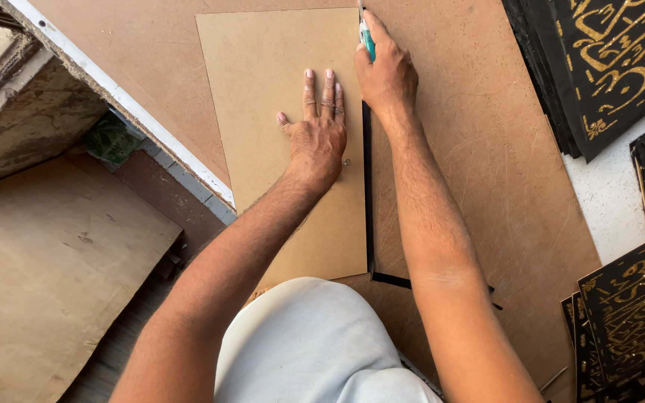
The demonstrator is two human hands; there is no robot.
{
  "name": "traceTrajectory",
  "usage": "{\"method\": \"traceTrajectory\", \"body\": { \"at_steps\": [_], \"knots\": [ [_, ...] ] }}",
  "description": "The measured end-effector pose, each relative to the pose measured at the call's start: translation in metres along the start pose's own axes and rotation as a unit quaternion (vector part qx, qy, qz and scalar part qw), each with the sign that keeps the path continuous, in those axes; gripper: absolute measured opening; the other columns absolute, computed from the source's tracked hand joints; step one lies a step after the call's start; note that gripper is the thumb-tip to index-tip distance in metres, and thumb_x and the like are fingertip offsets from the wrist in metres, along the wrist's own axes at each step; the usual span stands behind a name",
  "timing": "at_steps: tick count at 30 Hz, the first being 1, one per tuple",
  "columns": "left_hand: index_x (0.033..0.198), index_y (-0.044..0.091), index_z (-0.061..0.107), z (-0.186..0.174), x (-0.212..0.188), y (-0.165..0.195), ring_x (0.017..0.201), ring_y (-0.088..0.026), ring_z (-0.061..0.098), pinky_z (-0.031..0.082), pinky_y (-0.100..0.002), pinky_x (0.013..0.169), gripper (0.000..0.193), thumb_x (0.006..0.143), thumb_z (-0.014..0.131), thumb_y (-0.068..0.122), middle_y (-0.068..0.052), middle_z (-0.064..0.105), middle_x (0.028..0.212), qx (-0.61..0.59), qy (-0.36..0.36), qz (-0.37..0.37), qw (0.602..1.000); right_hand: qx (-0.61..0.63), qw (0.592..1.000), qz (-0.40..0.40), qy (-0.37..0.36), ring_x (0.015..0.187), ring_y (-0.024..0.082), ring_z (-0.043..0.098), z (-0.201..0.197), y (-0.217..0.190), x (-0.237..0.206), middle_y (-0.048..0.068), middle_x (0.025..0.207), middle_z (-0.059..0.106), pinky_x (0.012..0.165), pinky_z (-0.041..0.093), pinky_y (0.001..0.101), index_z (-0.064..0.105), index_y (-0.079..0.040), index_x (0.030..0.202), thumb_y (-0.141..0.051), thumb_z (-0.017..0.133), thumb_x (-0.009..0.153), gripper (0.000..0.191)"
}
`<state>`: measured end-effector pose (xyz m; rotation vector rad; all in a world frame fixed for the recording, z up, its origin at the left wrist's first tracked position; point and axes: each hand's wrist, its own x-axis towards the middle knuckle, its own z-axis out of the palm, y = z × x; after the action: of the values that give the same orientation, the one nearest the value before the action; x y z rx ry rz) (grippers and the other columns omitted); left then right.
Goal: The person uses a utility knife to trim excess black tape from the edges of rectangular boards, holding each board steady with one hand while cutting along the border. They flip and reposition the boards to trim all sides, set finished boards aside, and pick up the next board from the stack.
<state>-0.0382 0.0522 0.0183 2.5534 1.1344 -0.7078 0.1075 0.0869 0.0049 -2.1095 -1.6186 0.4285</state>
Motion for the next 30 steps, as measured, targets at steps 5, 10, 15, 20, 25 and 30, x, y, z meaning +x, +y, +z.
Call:
{"method": "traceTrajectory", "body": {
  "at_steps": [5,10,15,20,25,30],
  "knots": [
    [0.163,0.0,0.014,-0.001,0.0,0.0,0.151,-0.049,0.0,0.055,-0.07,0.091,0.105,0.085,0.078,0.031,-0.022,-0.002,0.169,-0.008,-0.015,0.004,1.0,0.023,1.0,0.011,-0.009,0.1,0.027,0.077,0.0,0.003,-0.001,0.017,0.117,0.076,0.085,0.063,0.0422,0.053,-0.009,0.149,-0.018,0.058,0.104,0.047],
    [0.163,-0.001,0.012,-0.002,0.001,0.003,0.15,-0.051,-0.001,0.057,-0.068,0.087,0.111,0.083,0.081,0.033,-0.023,-0.004,0.169,-0.002,-0.013,0.002,1.0,0.09,0.985,0.127,-0.074,0.062,0.021,0.074,-0.012,-0.01,-0.004,0.012,0.09,0.077,0.066,0.064,0.0364,0.055,-0.014,0.148,-0.017,0.055,0.1,0.048],
    [0.162,0.0,0.011,-0.003,0.002,0.004,0.15,-0.052,-0.001,0.058,-0.069,0.085,0.113,0.082,0.083,0.036,-0.022,-0.006,0.169,0.008,-0.006,-0.008,1.0,0.029,0.995,0.078,-0.047,0.062,0.016,0.071,-0.016,-0.015,-0.014,0.01,0.081,0.076,0.057,0.058,0.038,0.056,-0.012,0.148,-0.016,0.059,0.099,0.049],
    [0.164,-0.001,0.006,-0.006,-0.006,0.007,0.152,-0.051,-0.003,0.056,-0.065,0.091,0.15,0.056,0.099,0.047,-0.022,-0.008,0.17,0.012,-0.054,-0.005,0.998,0.02,0.998,0.05,-0.034,0.083,0.035,0.074,-0.013,0.003,-0.071,0.019,0.099,0.074,0.068,0.06,0.0468,0.058,-0.015,0.147,-0.019,0.06,0.097,0.05],
    [0.164,0.001,0.008,-0.007,-0.016,0.013,0.153,-0.05,-0.003,0.055,-0.07,0.091,0.163,0.042,0.102,0.051,-0.019,-0.007,0.171,-0.006,-0.018,-0.01,1.0,0.04,0.988,0.129,-0.075,0.095,0.044,0.069,-0.019,0.013,-0.153,0.024,0.106,0.071,0.079,0.057,0.0526,0.059,-0.026,0.146,-0.027,0.062,0.095,0.051],
    [0.165,0.002,0.009,0.0,-0.021,0.023,0.153,-0.049,-0.003,0.053,-0.071,0.093,0.166,0.037,0.104,0.05,-0.017,-0.006,0.172,-0.024,-0.008,-0.013,1.0,0.065,0.983,0.155,-0.078,0.091,0.043,0.071,-0.031,0.014,-0.254,0.022,0.101,0.073,0.077,0.058,0.0513,0.06,-0.024,0.144,-0.027,0.061,0.097,0.047]
  ]
}}
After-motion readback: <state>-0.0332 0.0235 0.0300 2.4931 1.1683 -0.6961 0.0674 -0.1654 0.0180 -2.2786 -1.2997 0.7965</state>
